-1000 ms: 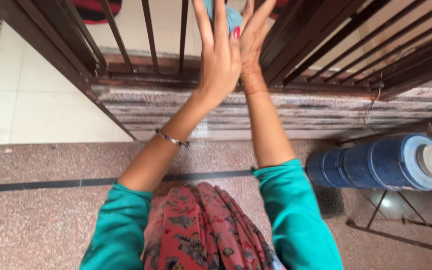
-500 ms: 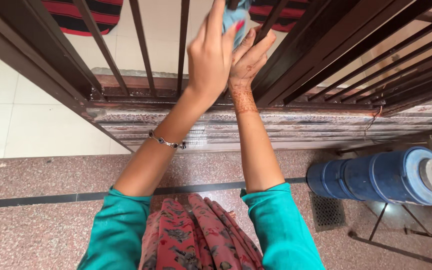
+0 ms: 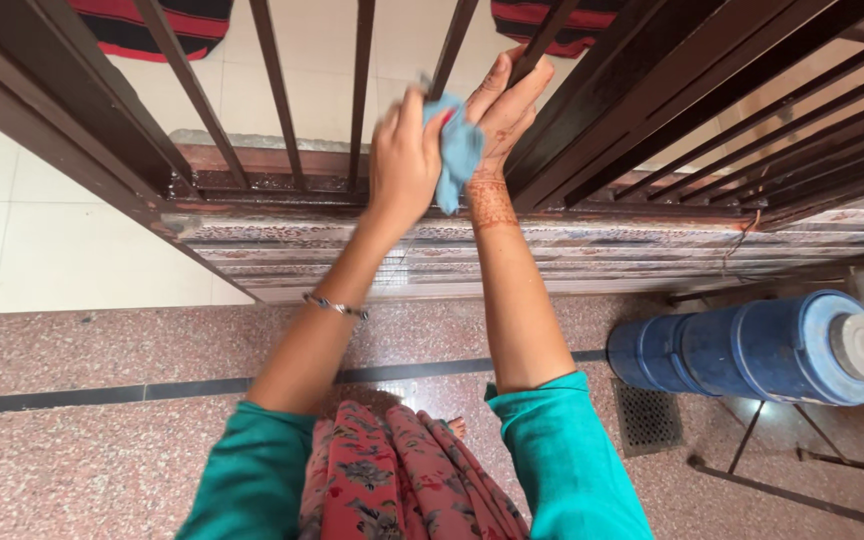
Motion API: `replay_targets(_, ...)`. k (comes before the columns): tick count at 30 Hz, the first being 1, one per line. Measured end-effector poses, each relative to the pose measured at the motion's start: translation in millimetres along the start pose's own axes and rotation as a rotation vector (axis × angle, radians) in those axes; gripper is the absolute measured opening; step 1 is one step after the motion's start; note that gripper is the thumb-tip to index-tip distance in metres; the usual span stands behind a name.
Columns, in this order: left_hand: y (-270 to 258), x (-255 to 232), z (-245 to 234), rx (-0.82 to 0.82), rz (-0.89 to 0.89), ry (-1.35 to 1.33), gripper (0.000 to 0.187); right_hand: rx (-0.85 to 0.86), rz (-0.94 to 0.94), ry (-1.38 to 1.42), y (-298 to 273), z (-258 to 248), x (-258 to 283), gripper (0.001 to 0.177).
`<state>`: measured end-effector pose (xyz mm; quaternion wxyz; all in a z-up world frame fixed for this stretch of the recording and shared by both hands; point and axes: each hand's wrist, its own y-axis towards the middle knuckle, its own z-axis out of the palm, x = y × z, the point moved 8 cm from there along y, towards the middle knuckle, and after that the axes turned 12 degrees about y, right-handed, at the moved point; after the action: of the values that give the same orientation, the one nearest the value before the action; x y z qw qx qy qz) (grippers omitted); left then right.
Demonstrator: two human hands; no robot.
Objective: The person wipes the horizontal bars of a brown metal railing using a blue cloth. They systematically clean the surface of the bars, moving from one section to the next while holding the cloth with both hands.
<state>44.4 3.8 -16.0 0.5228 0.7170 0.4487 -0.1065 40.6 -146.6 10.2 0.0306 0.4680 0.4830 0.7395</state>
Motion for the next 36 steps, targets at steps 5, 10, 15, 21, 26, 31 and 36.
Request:
replay_targets(5,-66,52,31,0.152,-0.104,0.177,0.025,0.038,-0.142,0.025,4,4,28,0.017)
replay_targets(10,-88,58,28,0.176,-0.129,0.148,0.019,0.004,-0.096,0.025,1,3,19,0.021)
replay_targets(15,-31,13,-9,0.164,-0.438,-0.133,0.035,-0.044,-0.102,-0.016,1,3,5,0.022)
replay_targets(21,75,-76,-38,-0.185,0.029,-0.295,0.031,0.067,-0.039,0.096,-3,3,-17,0.053)
replay_targets(26,71,-68,-38,-0.181,0.124,0.022,0.031,0.027,0.062,0.035,-1,0,-28,0.055)
replay_targets(31,46,-54,-30,-0.213,0.137,0.072,0.031,-0.002,0.043,0.042,-1,-1,-15,0.028)
replay_targets(36,-2,-20,-24,-0.068,0.014,0.102,0.019,-0.045,-0.078,-0.031,-1,1,12,0.016)
